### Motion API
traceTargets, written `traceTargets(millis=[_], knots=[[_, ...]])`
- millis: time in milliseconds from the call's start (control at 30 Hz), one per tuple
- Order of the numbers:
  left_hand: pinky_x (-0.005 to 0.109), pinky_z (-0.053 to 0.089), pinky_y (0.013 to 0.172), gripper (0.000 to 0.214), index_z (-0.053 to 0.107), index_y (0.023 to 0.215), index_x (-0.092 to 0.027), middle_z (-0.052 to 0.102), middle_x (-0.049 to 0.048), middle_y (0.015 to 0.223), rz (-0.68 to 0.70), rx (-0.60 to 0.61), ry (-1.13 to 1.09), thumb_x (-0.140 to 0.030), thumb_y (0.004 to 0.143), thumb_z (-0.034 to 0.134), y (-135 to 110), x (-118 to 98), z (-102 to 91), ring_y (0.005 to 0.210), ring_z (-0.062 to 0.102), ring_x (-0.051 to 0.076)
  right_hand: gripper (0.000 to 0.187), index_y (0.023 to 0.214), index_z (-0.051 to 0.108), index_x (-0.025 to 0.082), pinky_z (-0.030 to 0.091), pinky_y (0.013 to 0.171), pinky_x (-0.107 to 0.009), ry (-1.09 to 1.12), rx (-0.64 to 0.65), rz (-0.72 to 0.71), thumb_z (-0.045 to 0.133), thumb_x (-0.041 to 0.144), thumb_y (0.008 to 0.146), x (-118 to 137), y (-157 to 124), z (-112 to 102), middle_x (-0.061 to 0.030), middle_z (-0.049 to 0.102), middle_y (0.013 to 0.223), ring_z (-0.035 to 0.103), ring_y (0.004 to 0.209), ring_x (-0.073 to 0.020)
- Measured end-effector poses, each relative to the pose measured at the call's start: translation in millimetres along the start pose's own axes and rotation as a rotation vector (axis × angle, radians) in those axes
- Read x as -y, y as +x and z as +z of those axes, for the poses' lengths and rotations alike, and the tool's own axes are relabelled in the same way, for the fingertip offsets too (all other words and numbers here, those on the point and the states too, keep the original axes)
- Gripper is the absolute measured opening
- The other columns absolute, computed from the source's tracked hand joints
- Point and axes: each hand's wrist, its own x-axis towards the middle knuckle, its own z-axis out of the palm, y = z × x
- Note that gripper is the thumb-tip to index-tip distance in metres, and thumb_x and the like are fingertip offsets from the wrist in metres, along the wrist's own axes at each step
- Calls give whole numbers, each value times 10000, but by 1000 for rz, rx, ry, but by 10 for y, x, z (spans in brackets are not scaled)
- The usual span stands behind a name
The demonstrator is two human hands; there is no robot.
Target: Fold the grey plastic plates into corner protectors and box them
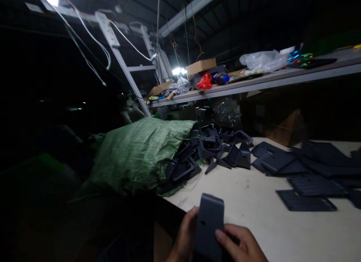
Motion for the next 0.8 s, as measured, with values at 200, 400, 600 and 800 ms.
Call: traceTargets(millis=[200,400,600,800], knots=[[433,524,877,418,715,947,-122,779,145,839,-410,257,-202,-503,801,622,145,-90,129,879,743,323,432,1060,813,185,564,866,-342,-218,417,-185,647,566,943,177,-185,-18,-68,781,997,707,965,-276],[381,552,835,227,633,842,-205,736,51,739,-102,38,-146,-415,762,607,-25,69,473,857,741,276,505,1297,721,204,487,1092,-394,82,184,-211,599,588,992,127,-237,64,-90,681,1351,592,1298,-312],[354,554,789,269,634,860,-198,737,44,751,64,-92,44,-451,783,587,-225,114,556,800,739,254,583,1452,619,221,450,1162,-430,71,141,-267,540,599,1016,63,-392,144,-83,629,1454,517,1411,-342],[382,554,817,241,629,867,-204,737,61,732,105,0,2,-425,823,543,-318,45,423,856,733,275,549,1461,613,237,365,1231,-448,-48,211,-320,625,535,1000,5,-381,138,-73,584,1517,509,1430,-313]])
